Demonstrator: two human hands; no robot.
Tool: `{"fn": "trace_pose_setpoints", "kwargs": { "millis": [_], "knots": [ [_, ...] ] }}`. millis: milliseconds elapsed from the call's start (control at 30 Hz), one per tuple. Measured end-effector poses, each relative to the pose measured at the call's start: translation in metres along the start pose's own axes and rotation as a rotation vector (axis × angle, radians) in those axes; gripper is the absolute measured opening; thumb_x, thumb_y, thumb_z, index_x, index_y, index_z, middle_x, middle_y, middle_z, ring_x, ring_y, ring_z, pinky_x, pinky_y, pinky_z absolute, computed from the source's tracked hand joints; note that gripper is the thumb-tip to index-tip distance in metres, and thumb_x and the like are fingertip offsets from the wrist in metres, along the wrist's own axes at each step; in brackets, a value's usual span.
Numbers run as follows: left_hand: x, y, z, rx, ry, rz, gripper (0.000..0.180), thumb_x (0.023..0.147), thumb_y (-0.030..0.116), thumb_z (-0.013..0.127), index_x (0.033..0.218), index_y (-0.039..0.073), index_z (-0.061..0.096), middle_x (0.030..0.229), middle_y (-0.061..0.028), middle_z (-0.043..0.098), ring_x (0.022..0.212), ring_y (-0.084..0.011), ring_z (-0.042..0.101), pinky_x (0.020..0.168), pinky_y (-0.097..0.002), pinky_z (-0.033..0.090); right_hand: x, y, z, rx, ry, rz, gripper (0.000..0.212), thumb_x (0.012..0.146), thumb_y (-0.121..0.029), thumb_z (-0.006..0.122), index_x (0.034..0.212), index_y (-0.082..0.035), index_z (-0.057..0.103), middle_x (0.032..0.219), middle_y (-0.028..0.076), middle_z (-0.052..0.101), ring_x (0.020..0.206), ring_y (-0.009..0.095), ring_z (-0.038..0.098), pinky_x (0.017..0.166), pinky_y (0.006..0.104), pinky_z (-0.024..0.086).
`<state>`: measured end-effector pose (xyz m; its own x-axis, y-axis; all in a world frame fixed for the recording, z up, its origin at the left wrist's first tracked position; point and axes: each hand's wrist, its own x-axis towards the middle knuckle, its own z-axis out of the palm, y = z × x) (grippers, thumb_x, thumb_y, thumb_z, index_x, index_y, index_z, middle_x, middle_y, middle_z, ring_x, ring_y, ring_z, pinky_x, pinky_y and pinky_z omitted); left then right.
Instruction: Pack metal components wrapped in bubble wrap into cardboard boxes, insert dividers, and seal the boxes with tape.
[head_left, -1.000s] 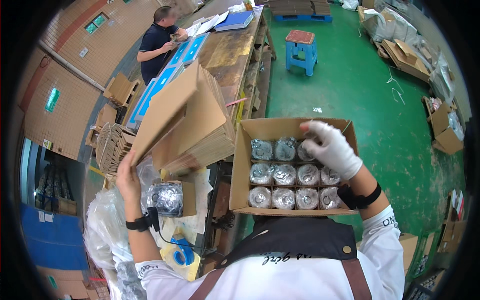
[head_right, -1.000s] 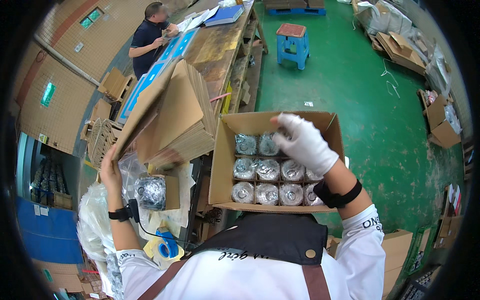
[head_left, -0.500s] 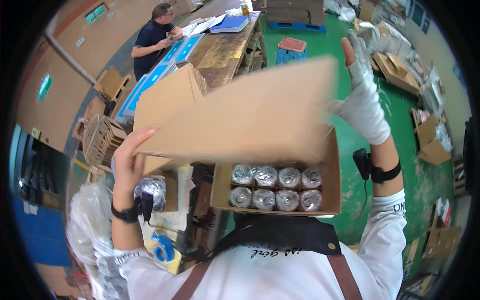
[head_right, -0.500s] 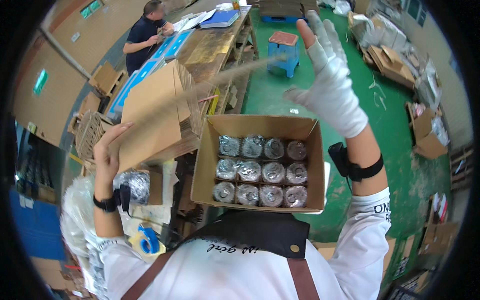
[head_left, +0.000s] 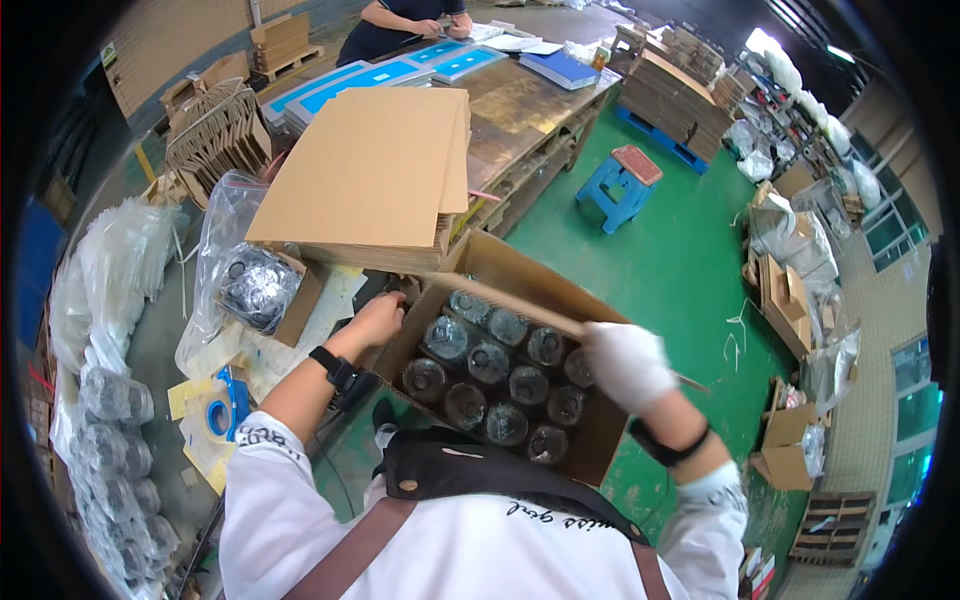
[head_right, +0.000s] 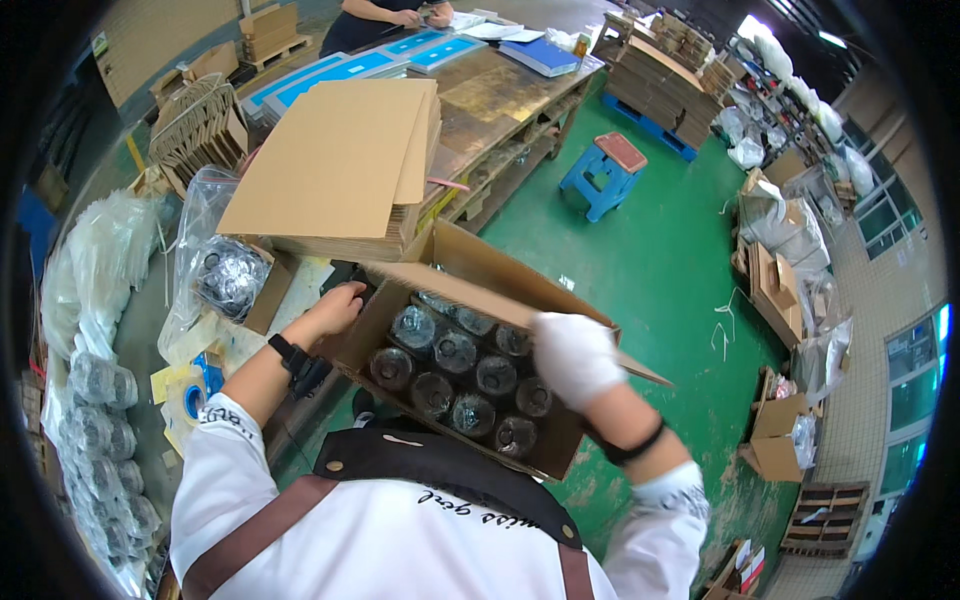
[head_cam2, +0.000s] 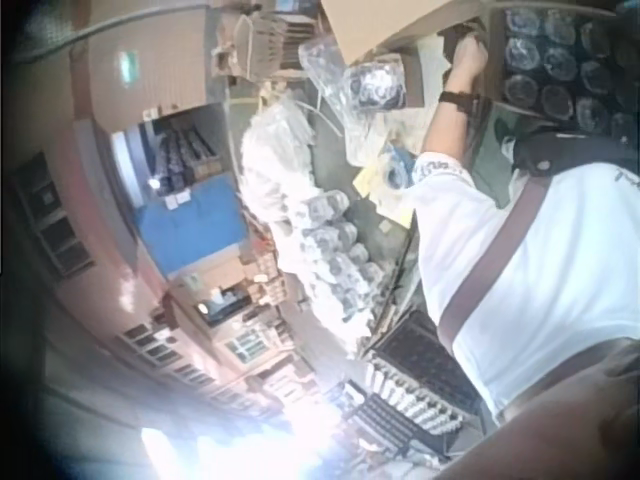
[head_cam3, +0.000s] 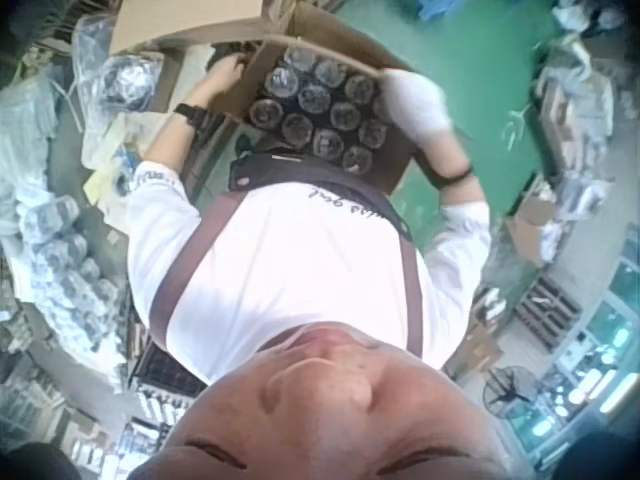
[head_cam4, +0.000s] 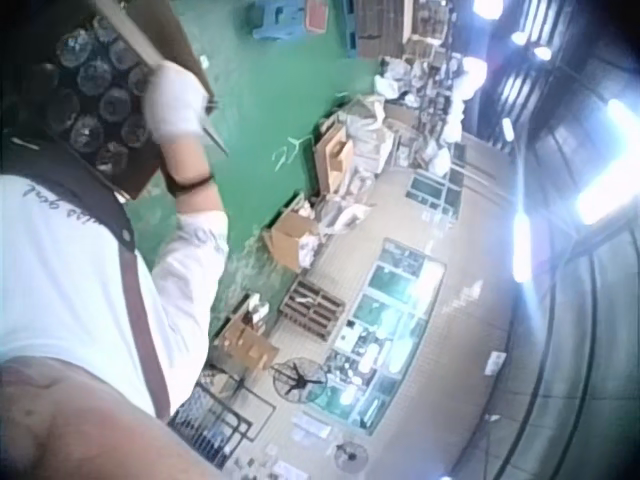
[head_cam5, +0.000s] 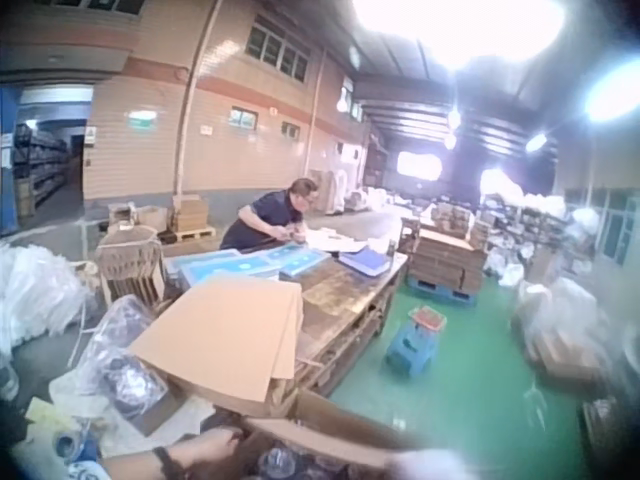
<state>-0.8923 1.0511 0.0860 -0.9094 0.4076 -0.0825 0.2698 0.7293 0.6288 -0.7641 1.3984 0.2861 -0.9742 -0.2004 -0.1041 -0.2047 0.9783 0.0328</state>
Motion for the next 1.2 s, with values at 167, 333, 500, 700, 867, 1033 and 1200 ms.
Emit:
{"fn": "trace_pose_setpoints", "kwargs": {
  "millis": [167, 333, 500, 700, 867, 1033, 1200],
  "knots": [
    [0.024, -0.021, 0.023, -0.289, 0.032, -0.256, 0.042, 0.091, 0.015, 0.049, 0.127, -0.006, 0.052, 0.124, -0.0273, 0.058, 0.119, -0.0373, 0.054, 0.101, -0.0395, 0.042, 0.025, -0.031, 0.169, 0.231, -0.307, 0.03, 0.04, 0.086, -0.023, 0.058, 0.116, 0.002, 0.054, 0.123, 0.026, 0.057, 0.113, 0.037, 0.059, 0.092, 0.0474, 0.049],
    [0.032, -0.004, 0.011, -0.199, -0.147, -0.373, 0.055, 0.095, 0.037, 0.053, 0.127, -0.008, 0.052, 0.13, -0.0307, 0.052, 0.125, -0.0385, 0.05, 0.104, -0.0354, 0.04, -0.033, 0.022, 0.174, 0.645, -0.439, -0.029, 0.076, 0.086, -0.043, 0.064, 0.139, 0.005, 0.037, 0.147, 0.025, 0.035, 0.135, 0.038, 0.037, 0.109, 0.0452, 0.035],
    [0.034, 0.04, 0.036, -0.827, -0.579, -0.409, 0.098, 0.088, 0.062, 0.054, 0.15, 0.0, 0.009, 0.148, -0.0317, 0.029, 0.137, -0.0381, 0.035, 0.11, -0.0493, 0.03, -0.142, 0.16, 0.223, 1.095, 0.256, 0.859, 0.079, 0.095, -0.055, 0.046, 0.148, -0.001, 0.024, 0.152, 0.021, 0.03, 0.135, 0.031, 0.04, 0.108, 0.0439, 0.036],
    [0.034, 0.118, 0.187, 0.11, -0.842, -0.579, 0.149, 0.055, 0.093, 0.055, 0.148, 0.005, -0.021, 0.152, -0.0345, -0.016, 0.137, -0.0587, -0.013, 0.109, -0.0666, 0.004, -0.089, 0.068, 0.401, 0.771, -0.341, 0.559, 0.1, 0.084, -0.057, 0.059, 0.152, -0.006, 0.008, 0.155, 0.025, 0.013, 0.143, 0.042, 0.018, 0.114, 0.0528, 0.022],
    [0.037, 0.143, 0.268, 0.407, -0.937, -0.649, 0.158, 0.049, 0.092, 0.06, 0.146, 0.0, -0.024, 0.142, -0.0464, -0.022, 0.13, -0.0654, -0.02, 0.104, -0.073, -0.004, -0.022, 0.063, 0.319, 0.149, -0.702, -0.147, 0.093, 0.079, -0.048, 0.066, 0.149, -0.004, 0.023, 0.158, 0.021, 0.01, 0.144, 0.045, 0.011, 0.112, 0.0607, 0.019],
    [0.043, 0.15, 0.275, 0.47, -0.766, -0.78, 0.156, 0.052, 0.078, 0.074, 0.146, 0.001, -0.022, 0.144, -0.0421, -0.025, 0.131, -0.0616, -0.026, 0.103, -0.0727, -0.006, 0.044, 0.109, 0.211, 0.715, 0.136, -0.143, 0.029, 0.077, -0.016, 0.071, 0.102, -0.004, 0.064, 0.1, 0.014, 0.066, 0.091, 0.033, 0.064, 0.08, 0.0411, 0.053],
    [0.045, 0.163, 0.27, 0.447, -0.752, -0.818, 0.146, 0.059, 0.076, 0.072, 0.15, 0.006, -0.018, 0.147, -0.0406, -0.021, 0.134, -0.0598, -0.022, 0.105, -0.0725, 0.002, 0.109, 0.172, 0.181, 0.187, -0.304, 0.27, 0.033, 0.089, -0.031, 0.058, 0.11, -0.005, 0.059, 0.099, 0.018, 0.065, 0.087, 0.035, 0.063, 0.072, 0.0457, 0.051]
  ]
}}
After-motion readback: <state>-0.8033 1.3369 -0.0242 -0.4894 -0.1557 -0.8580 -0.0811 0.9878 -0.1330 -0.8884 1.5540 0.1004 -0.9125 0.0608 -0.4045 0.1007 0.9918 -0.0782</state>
